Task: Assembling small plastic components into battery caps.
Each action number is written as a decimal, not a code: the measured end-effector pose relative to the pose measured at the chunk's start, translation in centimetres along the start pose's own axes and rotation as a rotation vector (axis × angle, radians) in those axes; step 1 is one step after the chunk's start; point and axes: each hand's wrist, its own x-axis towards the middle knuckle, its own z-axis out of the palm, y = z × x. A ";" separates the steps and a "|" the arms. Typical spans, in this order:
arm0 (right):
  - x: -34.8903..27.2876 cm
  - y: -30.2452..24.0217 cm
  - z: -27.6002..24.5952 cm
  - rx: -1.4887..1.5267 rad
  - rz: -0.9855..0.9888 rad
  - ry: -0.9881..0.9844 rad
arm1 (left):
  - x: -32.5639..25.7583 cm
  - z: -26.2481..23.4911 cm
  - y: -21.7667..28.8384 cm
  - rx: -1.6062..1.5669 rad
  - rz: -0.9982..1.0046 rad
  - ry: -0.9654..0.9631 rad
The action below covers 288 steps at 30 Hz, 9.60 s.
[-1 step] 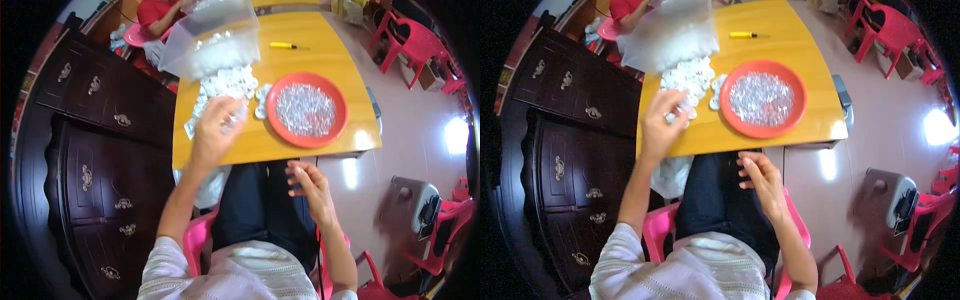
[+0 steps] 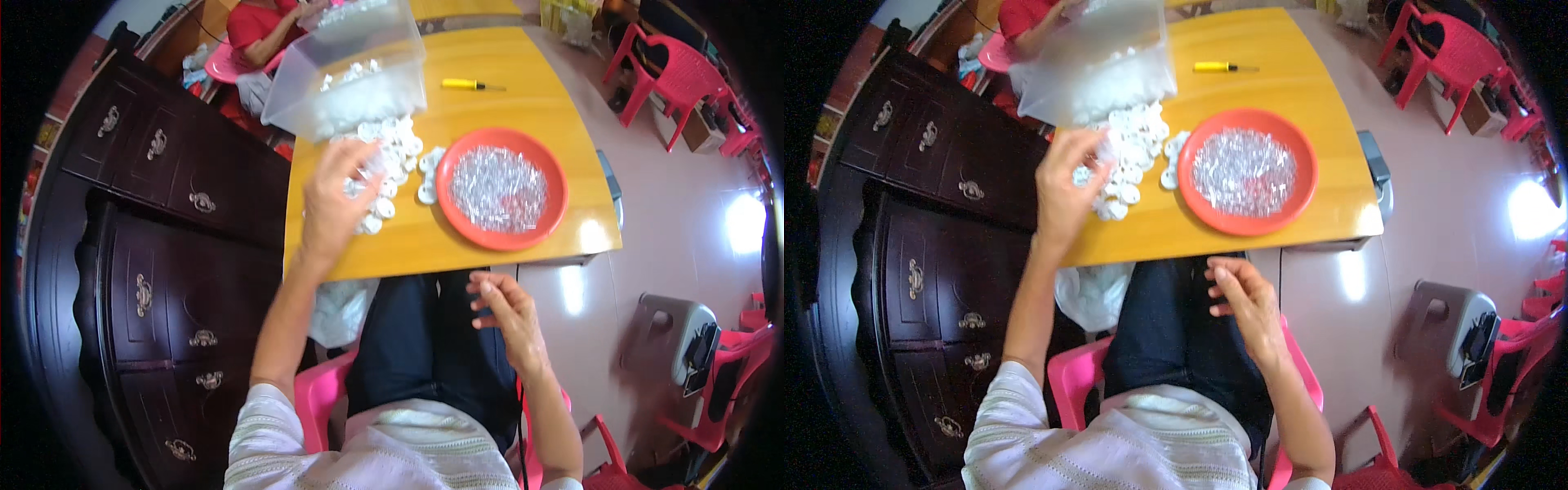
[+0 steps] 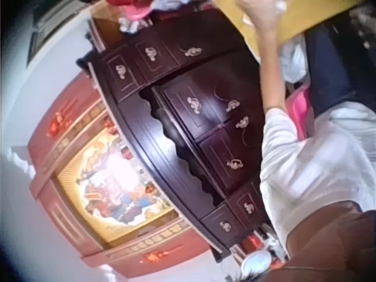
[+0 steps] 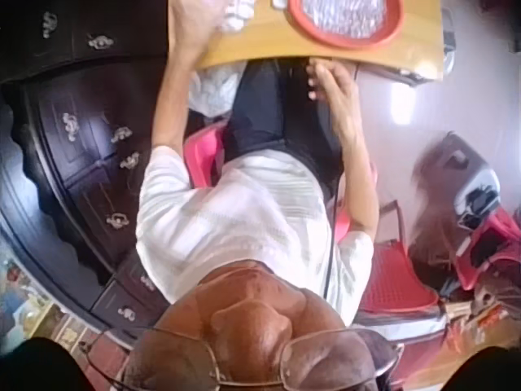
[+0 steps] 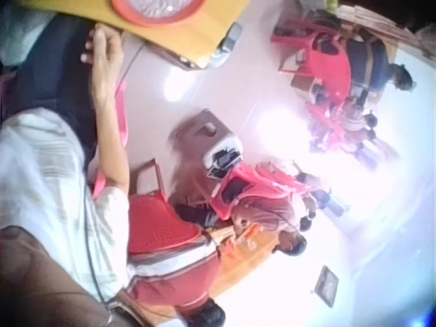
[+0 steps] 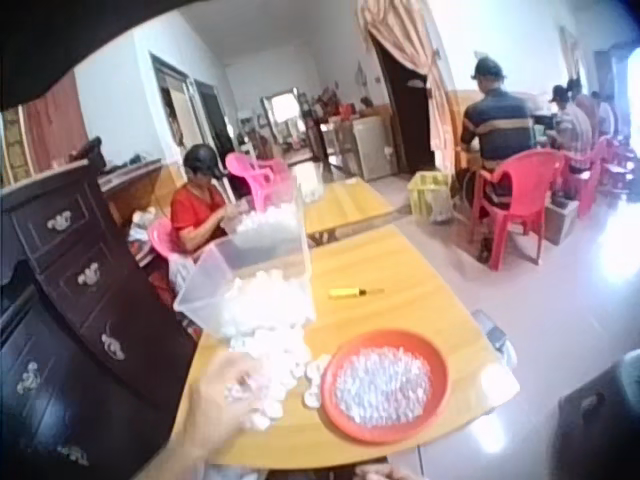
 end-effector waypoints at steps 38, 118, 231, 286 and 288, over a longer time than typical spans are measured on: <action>2.3 2.7 -2.3 -0.335 -0.169 -0.001 | -10.1 1.8 -10.2 -0.070 -0.262 0.080; -1.5 -6.0 -6.6 0.403 -0.130 0.021 | -5.4 8.9 12.5 -1.245 -0.816 -0.571; 8.0 -6.7 2.9 0.510 0.161 -0.226 | -3.3 3.2 3.6 -1.280 -0.863 -0.346; 5.2 -5.1 4.4 -0.205 -0.394 0.148 | -4.6 5.4 2.1 -1.160 -0.668 -0.262; 5.0 -5.3 4.3 -0.215 -0.332 0.131 | -4.6 5.4 2.2 -1.143 -0.665 -0.266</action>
